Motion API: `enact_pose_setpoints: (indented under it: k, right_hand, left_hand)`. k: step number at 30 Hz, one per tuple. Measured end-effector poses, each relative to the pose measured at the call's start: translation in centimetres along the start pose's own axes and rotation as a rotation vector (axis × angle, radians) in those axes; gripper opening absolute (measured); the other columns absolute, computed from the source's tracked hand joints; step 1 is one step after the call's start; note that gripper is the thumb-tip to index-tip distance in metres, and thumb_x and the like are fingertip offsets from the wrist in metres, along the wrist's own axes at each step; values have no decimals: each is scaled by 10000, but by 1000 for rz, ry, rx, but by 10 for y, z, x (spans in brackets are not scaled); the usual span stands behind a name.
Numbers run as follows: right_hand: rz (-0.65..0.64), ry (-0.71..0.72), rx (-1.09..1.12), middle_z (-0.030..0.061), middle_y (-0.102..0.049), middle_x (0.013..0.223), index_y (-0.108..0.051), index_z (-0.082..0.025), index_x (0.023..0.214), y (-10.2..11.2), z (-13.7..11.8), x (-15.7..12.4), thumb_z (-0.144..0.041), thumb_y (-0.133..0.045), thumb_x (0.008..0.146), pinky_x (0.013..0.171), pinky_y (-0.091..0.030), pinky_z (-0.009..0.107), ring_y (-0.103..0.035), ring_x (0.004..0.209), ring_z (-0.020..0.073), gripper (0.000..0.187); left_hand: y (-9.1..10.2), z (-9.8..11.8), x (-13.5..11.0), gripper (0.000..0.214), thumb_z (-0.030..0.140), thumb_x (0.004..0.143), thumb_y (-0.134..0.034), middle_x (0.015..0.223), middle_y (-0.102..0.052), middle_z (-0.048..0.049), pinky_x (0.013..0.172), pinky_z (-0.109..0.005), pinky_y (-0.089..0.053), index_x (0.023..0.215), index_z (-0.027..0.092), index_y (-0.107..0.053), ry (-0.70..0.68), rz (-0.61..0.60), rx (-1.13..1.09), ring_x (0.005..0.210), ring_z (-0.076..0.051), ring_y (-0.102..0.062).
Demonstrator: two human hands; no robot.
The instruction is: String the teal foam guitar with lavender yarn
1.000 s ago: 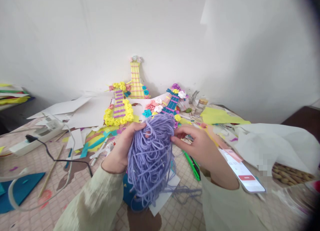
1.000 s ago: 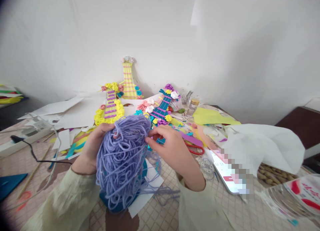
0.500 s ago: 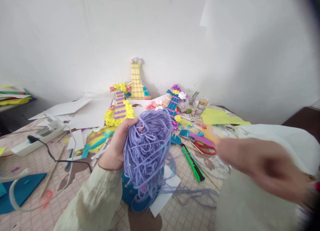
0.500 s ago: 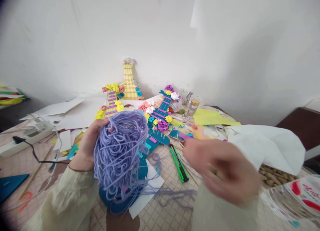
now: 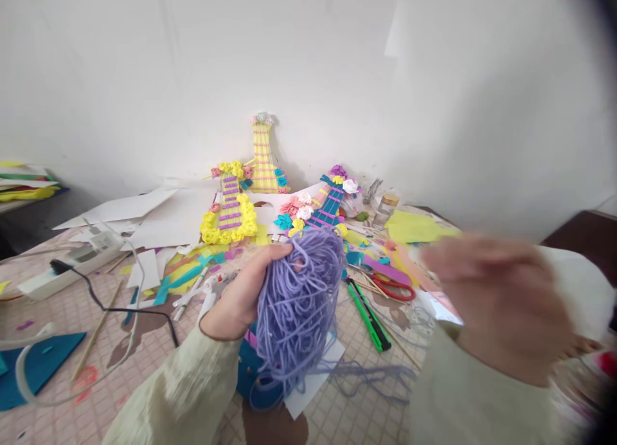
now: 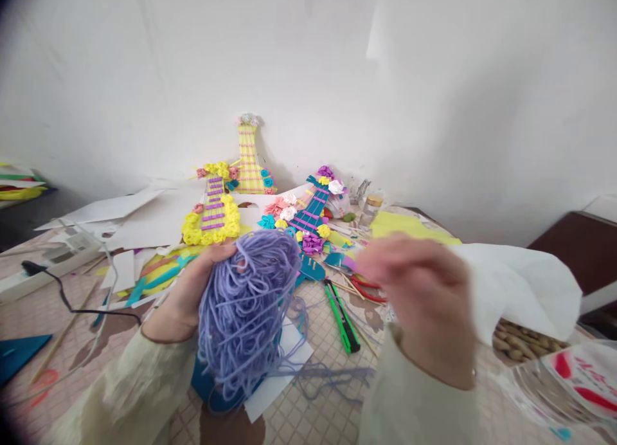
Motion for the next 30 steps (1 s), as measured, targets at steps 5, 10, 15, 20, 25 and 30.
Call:
enact_pose_setpoints:
  k: [5,10,15,20,25,30]
  right_hand:
    - [-132,175,-123,29,-617,1026,-613,-282,992,-68,-13,15,-395,-659,690,866,-439,375,-561,968,217,325]
    - [-253,15,-263,75,-389,1350,-286,-281,1347,-89,-1,4,-473,-728,557,955,-383,454,-375,1220,299,926]
    - [-191,52,-335,67,-361,1356,-306,-259,1328,-85,1,10,-297,-614,714,1006,-349,404,-332,1256,235,688]
    - [-193,11,-335,29,-584,1144,-538,-254,1133,-61,5,21,-248,-557,750,940,-406,396,-525,1075,219,384]
    - [-6,-35,-331,25,-634,1037,-601,-242,994,-44,8,24,-315,-572,746,881,-432,368,-572,975,211,260]
    - [70,-47,-348,16,-636,821,-585,-211,794,-50,10,25,-342,-548,763,706,-455,287,-584,777,170,141]
  left_hand:
    - [-2,-4,-1,119,259,658,-648,663,-612,17,593,-204,-422,708,154,-624,-169,-75,228,574,-98,-526]
    - [-11,-3,-12,264,322,790,-526,541,-428,40,464,-207,-284,586,159,-559,-240,-236,552,487,-73,-345]
    - [-18,0,-18,180,316,789,-546,682,-595,4,589,-211,-387,723,191,-658,-382,-208,790,667,-126,-518]
    - [-14,3,-12,221,299,783,-568,898,-666,-51,688,-257,-448,957,191,-651,-469,-171,862,805,-173,-592]
    - [-8,8,-7,245,322,790,-560,728,-634,-15,527,-218,-416,998,204,-614,-529,-148,966,628,-121,-554]
    - [-8,10,-8,191,336,799,-547,696,-613,-6,475,-202,-366,853,186,-653,-573,-165,1186,562,-91,-495]
Point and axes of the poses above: each hand's wrist, its own x-axis towards the middle knuckle, its own y-axis out of the back of the hand, z = x × y, the point moved 3 cm from there along x, towards the middle knuckle
